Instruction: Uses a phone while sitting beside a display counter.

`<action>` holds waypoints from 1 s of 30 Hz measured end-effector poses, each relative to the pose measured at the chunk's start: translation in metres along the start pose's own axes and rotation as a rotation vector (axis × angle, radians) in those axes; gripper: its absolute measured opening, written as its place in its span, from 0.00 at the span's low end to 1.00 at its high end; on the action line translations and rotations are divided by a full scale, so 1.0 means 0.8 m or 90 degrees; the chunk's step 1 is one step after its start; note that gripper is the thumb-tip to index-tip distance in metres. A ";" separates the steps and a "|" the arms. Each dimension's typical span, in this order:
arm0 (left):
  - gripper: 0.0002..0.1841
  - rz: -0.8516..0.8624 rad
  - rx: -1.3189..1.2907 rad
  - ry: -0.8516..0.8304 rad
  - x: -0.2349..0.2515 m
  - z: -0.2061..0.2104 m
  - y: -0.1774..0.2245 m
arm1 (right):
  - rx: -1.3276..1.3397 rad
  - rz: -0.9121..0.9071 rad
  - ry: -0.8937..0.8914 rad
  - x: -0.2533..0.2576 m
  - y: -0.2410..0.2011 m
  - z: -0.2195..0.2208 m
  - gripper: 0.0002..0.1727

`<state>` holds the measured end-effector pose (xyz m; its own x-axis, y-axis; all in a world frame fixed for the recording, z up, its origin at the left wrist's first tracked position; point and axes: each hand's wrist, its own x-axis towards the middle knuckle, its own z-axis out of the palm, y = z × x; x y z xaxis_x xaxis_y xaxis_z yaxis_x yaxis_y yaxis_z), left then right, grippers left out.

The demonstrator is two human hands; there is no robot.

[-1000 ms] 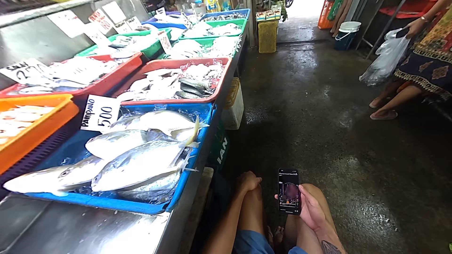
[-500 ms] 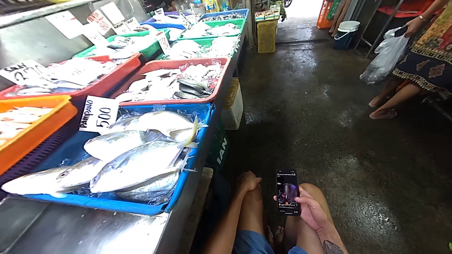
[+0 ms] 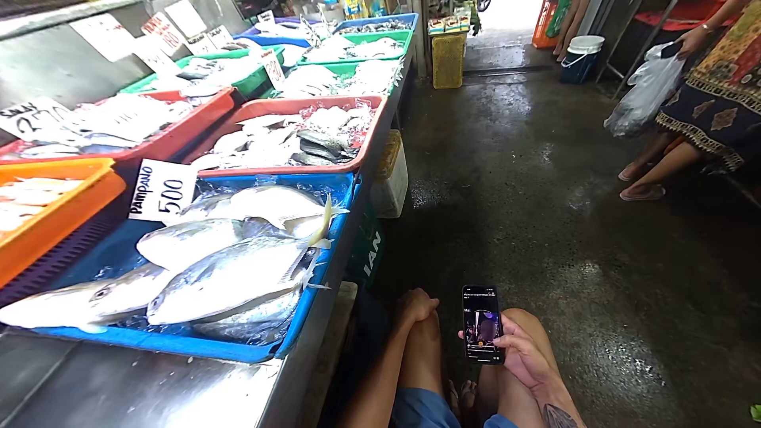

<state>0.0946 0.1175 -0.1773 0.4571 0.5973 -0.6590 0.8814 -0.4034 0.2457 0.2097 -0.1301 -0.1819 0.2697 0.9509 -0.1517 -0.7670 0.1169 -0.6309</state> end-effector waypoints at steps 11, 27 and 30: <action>0.29 0.006 0.001 0.001 -0.001 0.000 -0.002 | 0.008 0.010 0.004 0.000 -0.002 0.004 0.33; 0.29 0.001 -0.008 0.003 -0.002 -0.001 -0.001 | -0.018 0.009 0.045 0.001 0.000 0.004 0.37; 0.29 0.001 -0.007 0.001 -0.002 -0.001 -0.001 | -0.028 0.012 0.062 0.000 0.000 0.006 0.38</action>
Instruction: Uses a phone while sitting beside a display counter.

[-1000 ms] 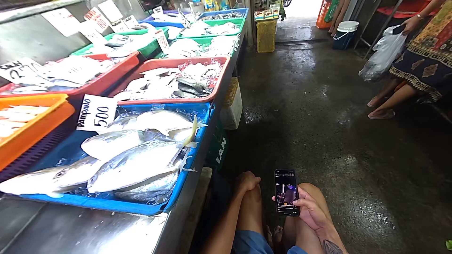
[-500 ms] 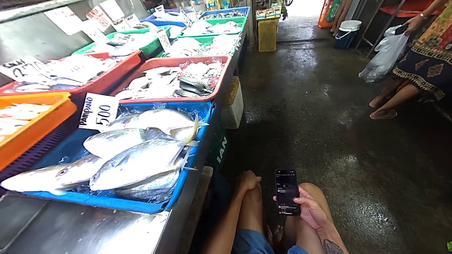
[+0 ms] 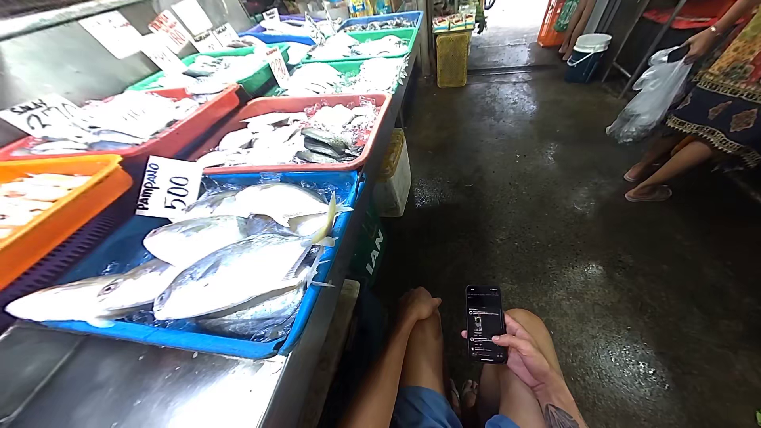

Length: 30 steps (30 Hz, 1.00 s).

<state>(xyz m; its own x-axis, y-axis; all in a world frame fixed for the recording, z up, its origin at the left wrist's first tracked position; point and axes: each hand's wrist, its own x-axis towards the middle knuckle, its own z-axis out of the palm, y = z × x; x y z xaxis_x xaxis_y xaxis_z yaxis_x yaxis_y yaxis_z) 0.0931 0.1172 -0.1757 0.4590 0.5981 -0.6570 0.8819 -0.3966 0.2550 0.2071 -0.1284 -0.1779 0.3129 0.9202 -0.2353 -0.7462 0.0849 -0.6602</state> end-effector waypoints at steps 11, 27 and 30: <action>0.29 -0.001 0.006 -0.005 0.001 0.000 0.001 | -0.018 0.006 0.008 -0.001 -0.001 0.003 0.38; 0.29 0.000 0.002 -0.002 0.001 0.001 0.001 | -0.015 0.008 0.006 0.000 0.000 0.001 0.37; 0.29 -0.001 0.003 0.003 0.002 0.001 0.000 | -0.019 0.007 0.006 0.000 0.001 0.002 0.37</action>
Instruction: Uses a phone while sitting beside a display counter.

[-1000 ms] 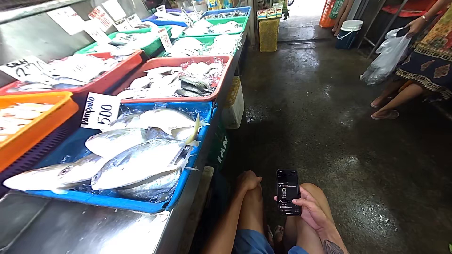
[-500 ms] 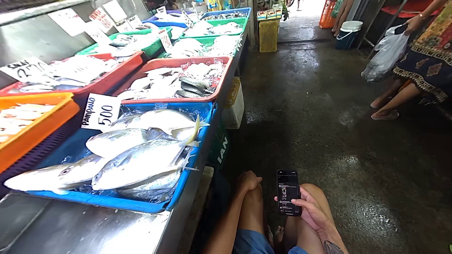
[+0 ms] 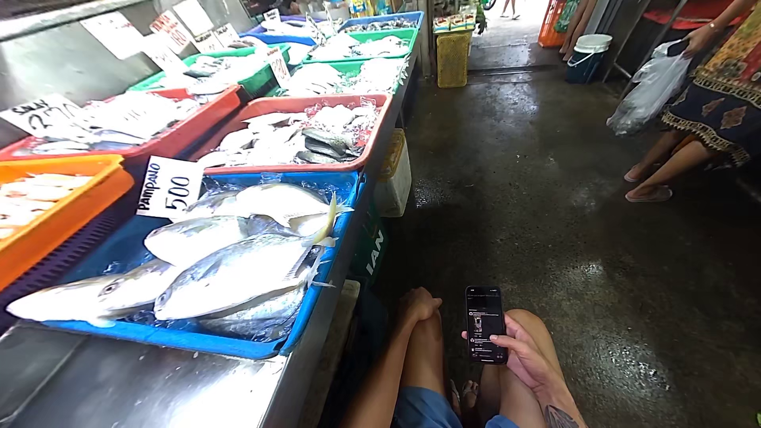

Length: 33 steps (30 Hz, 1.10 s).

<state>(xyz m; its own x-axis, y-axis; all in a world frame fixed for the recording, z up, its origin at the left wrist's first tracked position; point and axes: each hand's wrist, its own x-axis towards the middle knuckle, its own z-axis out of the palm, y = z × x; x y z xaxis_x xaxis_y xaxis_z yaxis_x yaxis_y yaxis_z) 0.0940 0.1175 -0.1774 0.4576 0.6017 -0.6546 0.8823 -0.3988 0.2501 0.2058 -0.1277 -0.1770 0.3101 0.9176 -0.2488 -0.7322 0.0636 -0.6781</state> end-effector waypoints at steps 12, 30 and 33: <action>0.30 -0.002 0.001 -0.009 0.000 -0.001 0.001 | -0.002 0.000 0.018 -0.001 -0.001 0.002 0.39; 0.28 0.011 -0.013 0.003 -0.004 0.001 0.004 | 0.005 0.001 -0.002 0.000 0.001 0.000 0.38; 0.21 0.138 -0.157 0.119 -0.014 0.016 0.005 | 0.010 0.005 0.000 0.002 0.003 0.006 0.38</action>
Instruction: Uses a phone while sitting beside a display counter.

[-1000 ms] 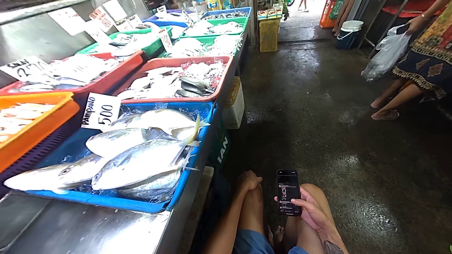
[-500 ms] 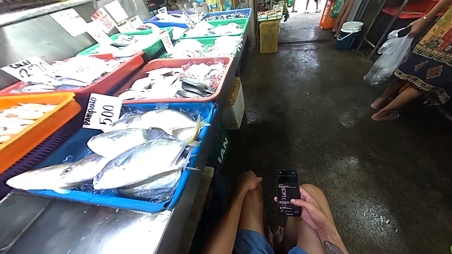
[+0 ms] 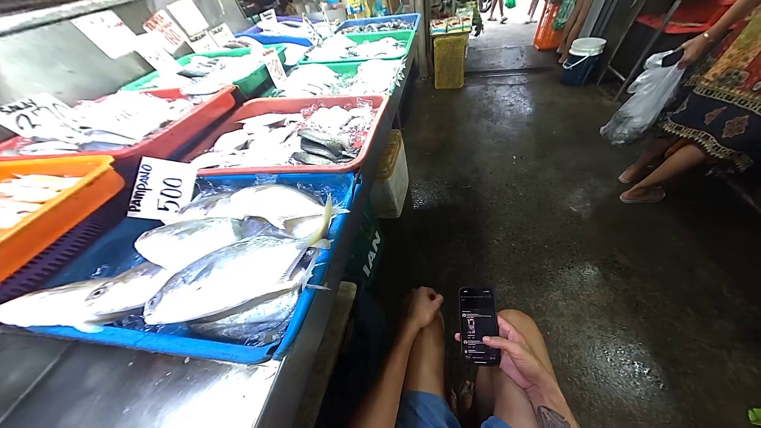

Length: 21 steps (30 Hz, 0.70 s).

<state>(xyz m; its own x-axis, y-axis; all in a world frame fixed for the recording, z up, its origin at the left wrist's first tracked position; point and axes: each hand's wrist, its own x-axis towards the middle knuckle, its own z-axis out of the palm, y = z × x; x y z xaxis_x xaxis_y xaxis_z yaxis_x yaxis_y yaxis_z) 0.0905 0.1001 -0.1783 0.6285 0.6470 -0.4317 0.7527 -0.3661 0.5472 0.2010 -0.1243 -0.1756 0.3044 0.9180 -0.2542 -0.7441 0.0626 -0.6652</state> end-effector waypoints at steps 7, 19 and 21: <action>0.30 0.278 -0.564 0.245 -0.046 0.035 0.018 | -0.011 0.010 -0.013 0.003 0.003 0.002 0.37; 0.14 0.377 -0.412 0.253 -0.047 0.057 0.014 | -0.042 0.017 0.025 0.012 0.010 0.003 0.37; 0.13 0.371 -0.407 0.261 -0.046 0.057 0.013 | -0.048 0.023 0.022 0.012 0.010 0.004 0.37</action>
<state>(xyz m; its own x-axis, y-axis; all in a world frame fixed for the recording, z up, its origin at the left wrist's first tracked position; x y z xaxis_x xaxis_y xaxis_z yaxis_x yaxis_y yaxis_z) 0.0840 0.0423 -0.1895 0.6616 0.7068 0.2504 0.0180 -0.3488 0.9370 0.1960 -0.1137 -0.1814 0.2994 0.9047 -0.3031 -0.7086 -0.0019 -0.7056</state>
